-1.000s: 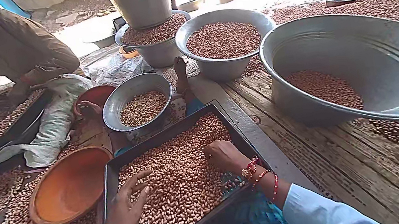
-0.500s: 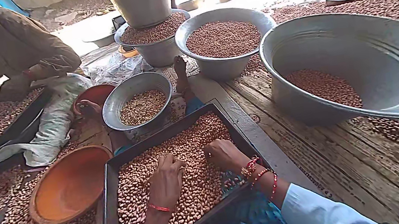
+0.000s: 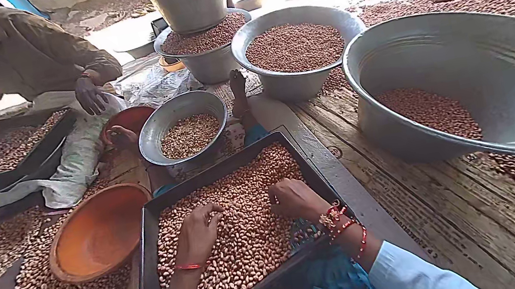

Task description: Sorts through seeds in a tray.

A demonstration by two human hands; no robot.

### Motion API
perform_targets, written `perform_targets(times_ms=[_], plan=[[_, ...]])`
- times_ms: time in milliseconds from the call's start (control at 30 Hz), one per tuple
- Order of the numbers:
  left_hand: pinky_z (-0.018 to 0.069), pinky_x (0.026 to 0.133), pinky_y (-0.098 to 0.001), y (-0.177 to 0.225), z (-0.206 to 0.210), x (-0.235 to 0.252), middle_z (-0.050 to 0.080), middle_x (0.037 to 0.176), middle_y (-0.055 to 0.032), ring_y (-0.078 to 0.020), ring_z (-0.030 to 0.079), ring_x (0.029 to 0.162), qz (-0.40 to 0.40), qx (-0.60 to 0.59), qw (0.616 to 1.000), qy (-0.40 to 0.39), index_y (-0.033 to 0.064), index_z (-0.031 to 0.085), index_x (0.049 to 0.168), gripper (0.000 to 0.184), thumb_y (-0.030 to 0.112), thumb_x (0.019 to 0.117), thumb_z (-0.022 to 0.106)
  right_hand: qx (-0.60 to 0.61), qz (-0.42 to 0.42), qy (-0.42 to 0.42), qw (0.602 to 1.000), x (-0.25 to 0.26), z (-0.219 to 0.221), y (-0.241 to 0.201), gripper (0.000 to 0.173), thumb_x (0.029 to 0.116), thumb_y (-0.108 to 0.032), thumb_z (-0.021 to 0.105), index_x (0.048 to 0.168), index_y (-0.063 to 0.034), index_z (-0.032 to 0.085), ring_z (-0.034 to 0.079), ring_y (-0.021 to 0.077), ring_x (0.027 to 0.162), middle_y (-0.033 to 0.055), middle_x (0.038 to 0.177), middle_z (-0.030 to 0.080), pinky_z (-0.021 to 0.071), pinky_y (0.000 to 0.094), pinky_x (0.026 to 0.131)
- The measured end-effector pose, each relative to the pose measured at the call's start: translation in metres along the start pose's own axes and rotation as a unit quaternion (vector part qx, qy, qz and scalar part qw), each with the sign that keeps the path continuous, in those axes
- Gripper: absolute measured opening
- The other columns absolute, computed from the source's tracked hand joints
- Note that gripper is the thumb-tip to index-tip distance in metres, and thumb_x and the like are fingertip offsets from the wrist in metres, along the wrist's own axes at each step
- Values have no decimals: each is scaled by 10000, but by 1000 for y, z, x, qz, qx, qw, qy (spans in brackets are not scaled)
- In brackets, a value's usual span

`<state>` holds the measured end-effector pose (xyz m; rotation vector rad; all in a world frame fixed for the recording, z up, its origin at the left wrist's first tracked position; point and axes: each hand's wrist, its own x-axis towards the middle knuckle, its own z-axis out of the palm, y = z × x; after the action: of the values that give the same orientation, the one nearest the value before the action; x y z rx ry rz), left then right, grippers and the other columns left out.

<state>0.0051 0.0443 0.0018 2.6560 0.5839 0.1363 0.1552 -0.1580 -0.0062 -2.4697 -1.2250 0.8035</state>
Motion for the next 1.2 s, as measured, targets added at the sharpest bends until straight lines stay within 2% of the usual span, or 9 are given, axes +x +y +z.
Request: perform_targets(times_ms=[100,200,333,433,500,567,700,1033,1200], plan=[[507,975,-597,1,11,4,714,1111,-253,-439,682,1062,8,22,999,-35,32,762,1144,208,65,959,675,155,-202,-58,965,-16,-4,-6,206,979,-171,696,1077,5,734,669,233,800,138,899,722,531,446,774],[527,842,-554,-2,5,5,706,941,-219,-370,671,847,19,-9,999,-30,4,764,1073,164,56,931,700,262,-318,-112,904,-24,-5,-18,214,985,-103,677,1143,35,712,675,104,797,99,933,738,561,311,782],[608,828,-275,-35,-26,-15,763,968,-8,-79,727,845,119,-316,915,-222,56,741,1075,173,116,983,608,126,-193,2,973,-28,-7,-9,225,1003,-172,657,1161,-24,721,715,296,967,146,1044,750,536,531,896],[616,902,-291,-64,-48,-38,755,1195,-29,-133,746,1021,176,-454,781,-392,123,717,1281,304,268,1031,621,81,-76,28,993,-27,-7,1,306,1003,-207,659,1269,-58,687,662,362,1165,183,1228,703,493,583,1001],[655,708,-307,-73,-62,-59,772,1069,-24,-142,768,821,54,-353,884,-301,89,691,1229,266,122,973,628,36,9,18,999,-30,-9,0,377,1002,-220,656,1343,-60,636,611,384,1253,204,1336,644,479,582,1023],[623,772,-453,-72,-67,-67,764,1029,-118,-271,760,830,-90,-104,956,-260,59,685,1260,299,81,962,689,-15,74,-6,997,-28,-7,-3,417,996,-195,647,1376,-32,599,588,427,1260,244,1355,608,483,594,992],[441,1056,-623,-38,-39,-69,685,1224,-266,-458,632,1194,-190,139,907,-350,23,563,1428,574,303,958,738,-54,59,-55,995,-21,7,-19,446,957,-110,667,1366,27,553,599,456,1221,282,1329,594,492,604,953],[304,1222,-435,25,14,-57,369,1582,-306,-340,393,1483,-76,-227,942,-236,-83,204,1590,738,11,944,547,113,-45,-101,987,-25,21,-43,563,918,-56,693,1424,44,469,631,447,1149,289,1194,644,485,634,948],[611,746,-367,23,-12,-28,671,1254,-104,-176,717,851,11,-216,973,-86,61,657,1255,284,44,982,581,133,-137,17,981,-38,-6,-26,347,987,-73,610,1329,-19,615,676,384,1101,221,1190,693,509,588,948]])
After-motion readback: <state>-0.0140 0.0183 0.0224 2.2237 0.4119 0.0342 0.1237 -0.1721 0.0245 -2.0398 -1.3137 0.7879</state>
